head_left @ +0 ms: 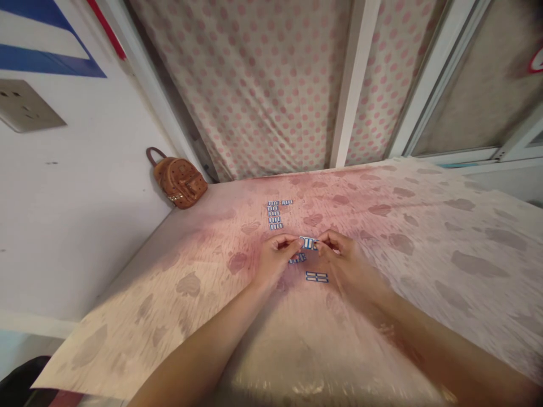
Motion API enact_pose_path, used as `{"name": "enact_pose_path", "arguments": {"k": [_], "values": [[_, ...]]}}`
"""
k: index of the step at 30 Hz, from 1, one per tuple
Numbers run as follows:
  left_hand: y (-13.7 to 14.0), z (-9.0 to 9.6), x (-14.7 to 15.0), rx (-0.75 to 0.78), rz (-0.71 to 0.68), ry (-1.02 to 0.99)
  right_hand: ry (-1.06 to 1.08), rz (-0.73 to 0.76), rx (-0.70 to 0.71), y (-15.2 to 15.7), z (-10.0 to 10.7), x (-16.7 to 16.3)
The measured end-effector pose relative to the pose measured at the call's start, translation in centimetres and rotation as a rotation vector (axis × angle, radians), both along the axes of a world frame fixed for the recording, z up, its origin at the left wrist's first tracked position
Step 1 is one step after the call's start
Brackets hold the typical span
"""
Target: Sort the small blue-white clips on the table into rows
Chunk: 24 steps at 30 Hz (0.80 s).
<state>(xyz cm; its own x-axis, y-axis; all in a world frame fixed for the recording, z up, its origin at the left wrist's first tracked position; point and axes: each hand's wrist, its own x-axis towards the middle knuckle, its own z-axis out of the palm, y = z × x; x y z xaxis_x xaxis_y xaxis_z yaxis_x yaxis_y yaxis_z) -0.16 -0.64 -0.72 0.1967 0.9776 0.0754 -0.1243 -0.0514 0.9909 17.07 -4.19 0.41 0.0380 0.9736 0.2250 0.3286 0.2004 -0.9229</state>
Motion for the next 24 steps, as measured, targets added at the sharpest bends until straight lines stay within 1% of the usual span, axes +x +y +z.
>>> {"name": "enact_pose_path", "arguments": {"k": [3,6,11,18,21,24], "values": [[0.3,0.1,-0.3,0.091,0.020,0.057,-0.008,0.032,-0.007,0.2,-0.2,0.2],[0.5,0.3,-0.5,0.158,0.010,0.108,-0.017,0.050,-0.005,0.3,0.0,0.4],[0.7,0.4,-0.6,0.162,-0.032,0.139,-0.011,0.070,-0.014,0.3,0.1,0.6],[0.8,0.2,-0.6,0.147,-0.025,0.122,0.025,0.063,-0.010,0.7,-0.8,0.8],[0.7,0.3,-0.5,0.179,-0.022,0.120,0.008,0.052,0.013,0.7,-1.0,0.9],[0.4,0.5,-0.5,0.243,-0.015,0.194,-0.025,0.037,0.030,0.6,-0.9,0.8]]}}
